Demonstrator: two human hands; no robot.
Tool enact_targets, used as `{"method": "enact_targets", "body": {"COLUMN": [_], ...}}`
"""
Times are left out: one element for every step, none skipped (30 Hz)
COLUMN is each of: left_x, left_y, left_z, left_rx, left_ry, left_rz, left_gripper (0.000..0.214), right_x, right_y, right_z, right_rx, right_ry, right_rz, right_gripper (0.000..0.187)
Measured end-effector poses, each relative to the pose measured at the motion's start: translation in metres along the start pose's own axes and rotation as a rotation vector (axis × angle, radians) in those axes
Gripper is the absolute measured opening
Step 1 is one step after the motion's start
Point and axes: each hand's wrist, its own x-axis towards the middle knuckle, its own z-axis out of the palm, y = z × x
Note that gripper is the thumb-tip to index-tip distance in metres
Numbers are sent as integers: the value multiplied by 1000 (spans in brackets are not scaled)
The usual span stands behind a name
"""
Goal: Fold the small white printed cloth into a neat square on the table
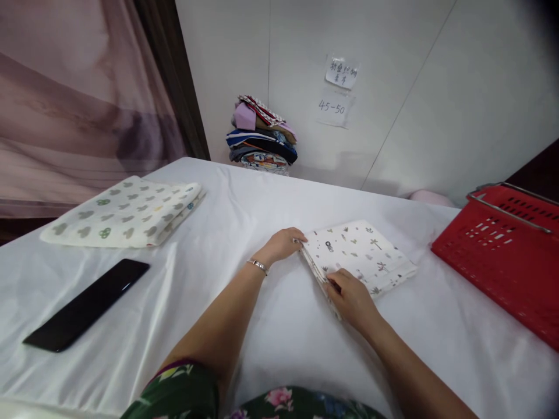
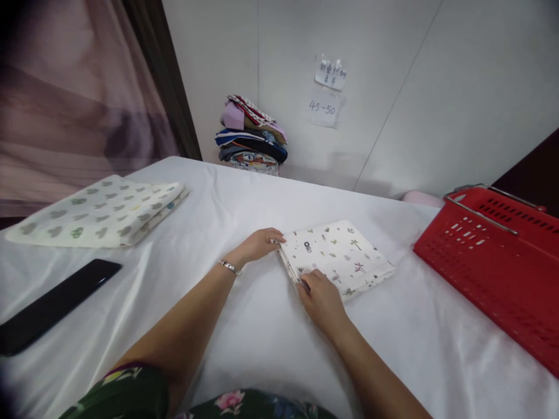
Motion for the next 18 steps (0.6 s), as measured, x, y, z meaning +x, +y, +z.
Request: {"method": "enact_targets", "body": {"left_x": [0, -1, -2, -3, -5, -7, -9, -11, -12, -13, -14, -15, -15, -14, -14, -14, -13, -13], "left_y": [0, 1, 2, 4, 6, 8, 10, 12, 13, 14, 14, 15, 14, 14, 13, 13, 12, 12], "left_z": [1, 1, 2, 2, 1, 1, 1, 0, 0, -1, -1, -1, -1, -1, -1, 0, 0, 0], "left_rx": [36, 80, 127, 174, 219, 259, 293, 320, 340, 354, 362, 366, 368, 368, 364, 357, 348, 336], "left_ry": [10, 20, 28, 34, 37, 38, 35, 32, 29, 27, 26, 27, 31, 37, 42, 49, 56, 62], "left_rz": [11, 23, 36, 50, 64, 75, 83, 85, 84, 79, 73, 69, 68, 69, 74, 83, 96, 107], "left_gripper": [21, 21, 21, 22, 23, 24, 25, 27, 28, 29, 29, 29, 28, 28, 27, 27, 27, 28], "right_x": [1, 1, 1, 1, 1, 1, 1, 1, 0, -1, -1, -2, -2, -3, -3, -4, -4, -5], "right_y": [-1, -3, -4, -4, -5, -5, -5, -5, -6, -6, -6, -7, -8, -9, -10, -11, -12, -12], "right_z": [0, 1, 1, 1, 0, 0, 0, -1, -1, -1, -1, 0, 1, 2, 3, 4, 5, 6], "right_rx": [-14, -24, -33, -42, -50, -55, -57, -55, -52, -52, -58, -74, -97, -125, -152, -175, -193, -206], "right_ry": [6, 11, 17, 23, 29, 36, 45, 57, 73, 88, 95, 94, 87, 76, 65, 57, 55, 53], "right_rz": [4, 7, 9, 10, 10, 7, 1, -7, -16, -26, -38, -50, -61, -71, -78, -81, -80, -76], "right_gripper": [18, 19, 19, 20, 21, 21, 21, 21, 21, 20, 20, 20, 21, 21, 20, 20, 18, 16]}}
